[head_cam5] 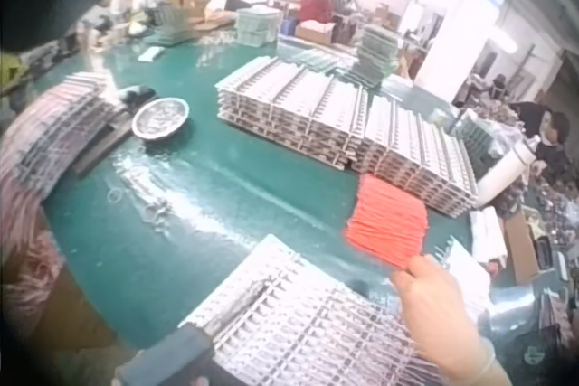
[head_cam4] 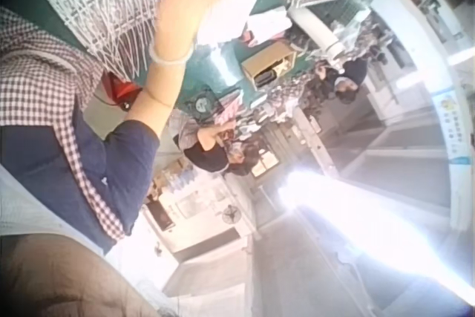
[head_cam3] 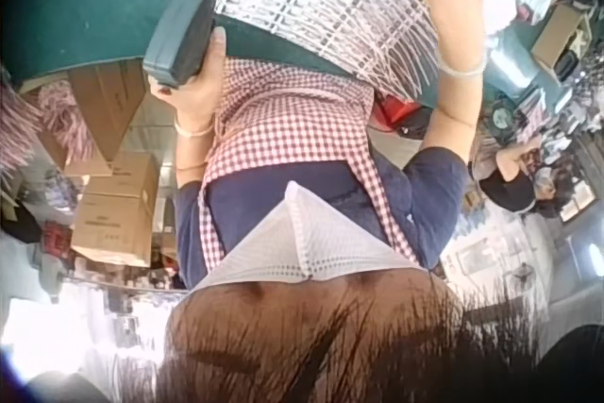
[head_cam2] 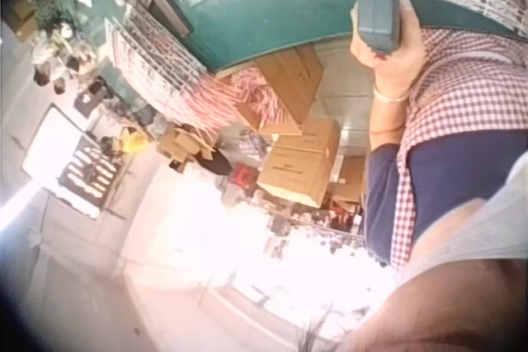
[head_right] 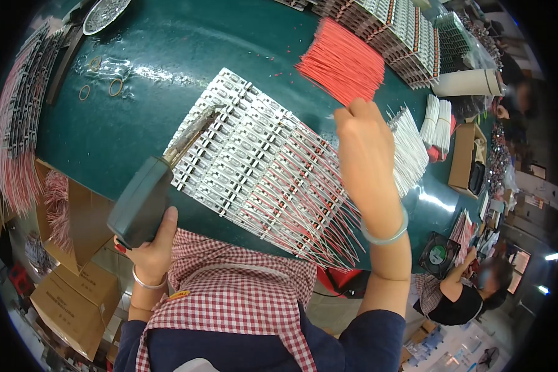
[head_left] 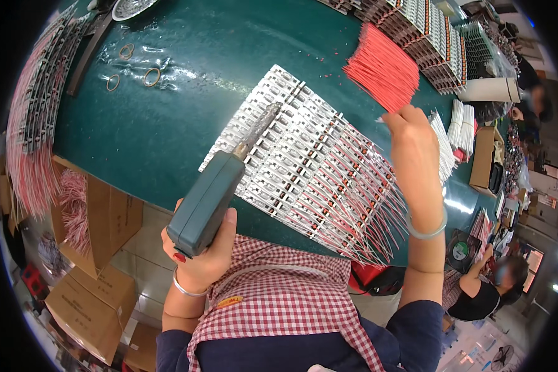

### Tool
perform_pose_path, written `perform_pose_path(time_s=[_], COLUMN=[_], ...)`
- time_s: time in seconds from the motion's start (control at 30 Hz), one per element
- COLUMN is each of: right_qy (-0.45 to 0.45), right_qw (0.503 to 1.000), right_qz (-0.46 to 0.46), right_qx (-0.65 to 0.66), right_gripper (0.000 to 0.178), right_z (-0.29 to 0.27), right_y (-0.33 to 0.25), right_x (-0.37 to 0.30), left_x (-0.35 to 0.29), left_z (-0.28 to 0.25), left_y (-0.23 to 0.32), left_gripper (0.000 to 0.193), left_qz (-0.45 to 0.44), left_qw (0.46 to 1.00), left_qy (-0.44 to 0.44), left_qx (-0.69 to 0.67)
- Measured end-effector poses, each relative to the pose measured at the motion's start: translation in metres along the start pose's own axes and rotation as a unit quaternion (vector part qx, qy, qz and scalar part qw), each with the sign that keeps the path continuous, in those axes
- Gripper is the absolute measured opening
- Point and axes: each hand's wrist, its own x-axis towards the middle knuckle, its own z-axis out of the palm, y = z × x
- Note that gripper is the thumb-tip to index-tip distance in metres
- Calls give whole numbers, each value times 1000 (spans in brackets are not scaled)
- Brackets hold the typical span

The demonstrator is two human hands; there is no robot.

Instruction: The person uses a soldering iron to attach red and white wires to a grid of white plastic components on a green workbench. They repeatedly pick up individual wires, place them into slots on the components, and apply heat with the soldering iron to secure them.

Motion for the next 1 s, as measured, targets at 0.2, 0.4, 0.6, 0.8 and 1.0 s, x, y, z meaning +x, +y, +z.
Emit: perform_pose_path(time_s=[0.2, 0.4, 0.6, 0.8, 1.0], right_qy=[141, 197, 174, 176, 175], right_qw=[961, 949, 955, 955, 956], right_qz=[-30, -37, -46, -55, -57], right_qx=[236, 244, 238, 233, 229], right_gripper=[17, 22, 28, 29, 29], right_z=[29, 56, 66, 67, 67], right_y=[-62, -81, -85, -86, -88], right_x=[2, 2, -2, -2, -1], left_x=[-2, 2, 6, 8, 9], left_z=[3, 4, 7, 10, 13], left_y=[-2, 1, 3, 4, 5], left_gripper=[24, 22, 16, 17, 16], left_qz=[-64, -59, -29, -16, -7], left_qw=[998, 998, 998, 998, 998], left_qy=[6, 8, -44, -53, -58], left_qx=[-29, -37, -26, -24, -17])
